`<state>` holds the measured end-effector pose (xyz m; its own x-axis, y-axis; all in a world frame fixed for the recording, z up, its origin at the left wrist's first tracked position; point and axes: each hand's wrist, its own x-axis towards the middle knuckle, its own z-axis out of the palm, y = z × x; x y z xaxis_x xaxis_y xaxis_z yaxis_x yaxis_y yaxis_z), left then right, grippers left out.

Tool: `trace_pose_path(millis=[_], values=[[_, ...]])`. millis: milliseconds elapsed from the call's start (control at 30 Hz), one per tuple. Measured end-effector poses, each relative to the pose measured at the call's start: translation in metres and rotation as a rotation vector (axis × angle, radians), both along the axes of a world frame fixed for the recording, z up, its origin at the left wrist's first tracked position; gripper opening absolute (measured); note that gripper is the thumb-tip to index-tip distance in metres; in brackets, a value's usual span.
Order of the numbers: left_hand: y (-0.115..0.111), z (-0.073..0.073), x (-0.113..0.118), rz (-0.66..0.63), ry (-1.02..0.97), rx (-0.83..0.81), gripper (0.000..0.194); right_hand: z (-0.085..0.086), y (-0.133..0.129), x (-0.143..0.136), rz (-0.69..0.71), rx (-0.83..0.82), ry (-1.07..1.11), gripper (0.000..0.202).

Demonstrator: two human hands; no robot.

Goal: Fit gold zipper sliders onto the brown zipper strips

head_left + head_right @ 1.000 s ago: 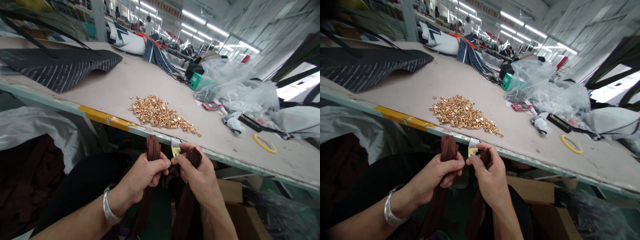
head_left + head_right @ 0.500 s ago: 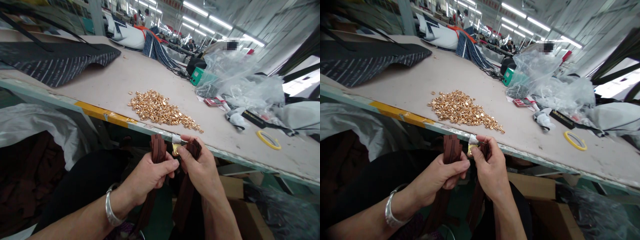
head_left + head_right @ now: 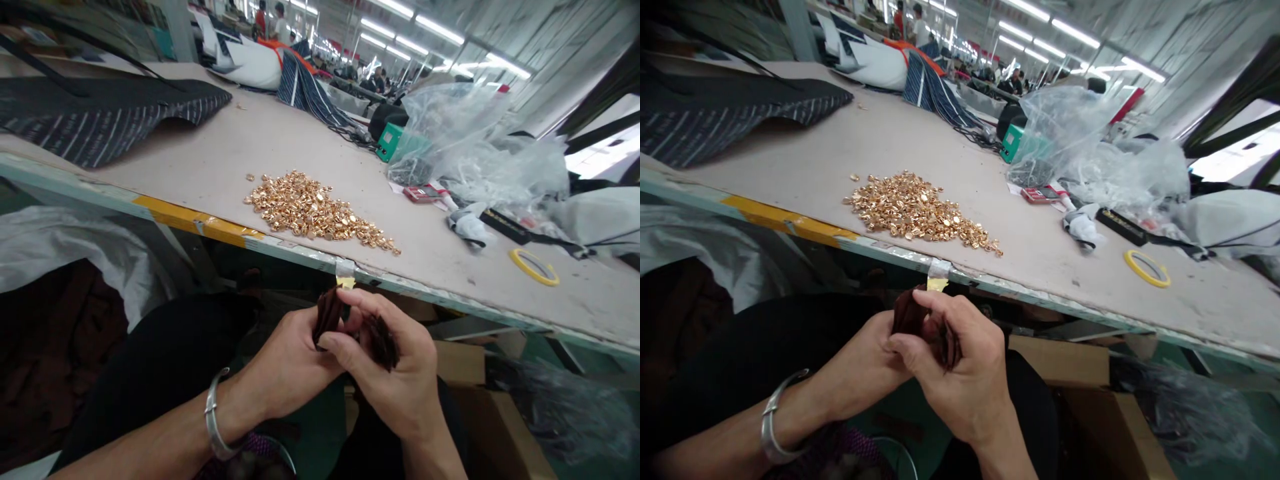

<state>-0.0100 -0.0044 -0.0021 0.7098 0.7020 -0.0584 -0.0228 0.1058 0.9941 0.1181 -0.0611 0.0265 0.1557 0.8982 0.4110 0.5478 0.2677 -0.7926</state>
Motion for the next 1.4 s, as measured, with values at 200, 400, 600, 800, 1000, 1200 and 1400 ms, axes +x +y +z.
trace_pose_path(millis=[200,400,600,800,1000,1200,1400], values=[[0.0,0.003,0.001,0.047,-0.052,-0.091,0.014,-0.005,-0.001,-0.003,-0.146,-0.089,0.078,0.014],[0.001,0.001,-0.001,0.12,-0.133,-0.275,0.024,-0.017,-0.002,0.001,-0.173,-0.221,0.682,0.028],[-0.007,-0.002,0.002,0.326,-0.153,-0.233,0.025,-0.021,-0.002,-0.001,-0.172,-0.253,0.861,0.041],[-0.012,-0.005,0.004,0.544,-0.12,0.079,0.015,-0.023,-0.006,0.0,-0.268,-0.238,0.782,0.043],[-0.016,-0.016,0.004,0.533,-0.075,0.18,0.013,-0.028,-0.007,0.0,-0.251,-0.175,0.748,0.025],[-0.008,-0.005,-0.001,0.404,-0.093,0.011,0.019,-0.027,-0.01,0.008,-0.172,-0.21,0.544,0.014],[-0.001,0.004,-0.003,0.217,-0.141,-0.137,0.021,-0.02,-0.012,0.005,-0.105,-0.059,0.047,0.007]])
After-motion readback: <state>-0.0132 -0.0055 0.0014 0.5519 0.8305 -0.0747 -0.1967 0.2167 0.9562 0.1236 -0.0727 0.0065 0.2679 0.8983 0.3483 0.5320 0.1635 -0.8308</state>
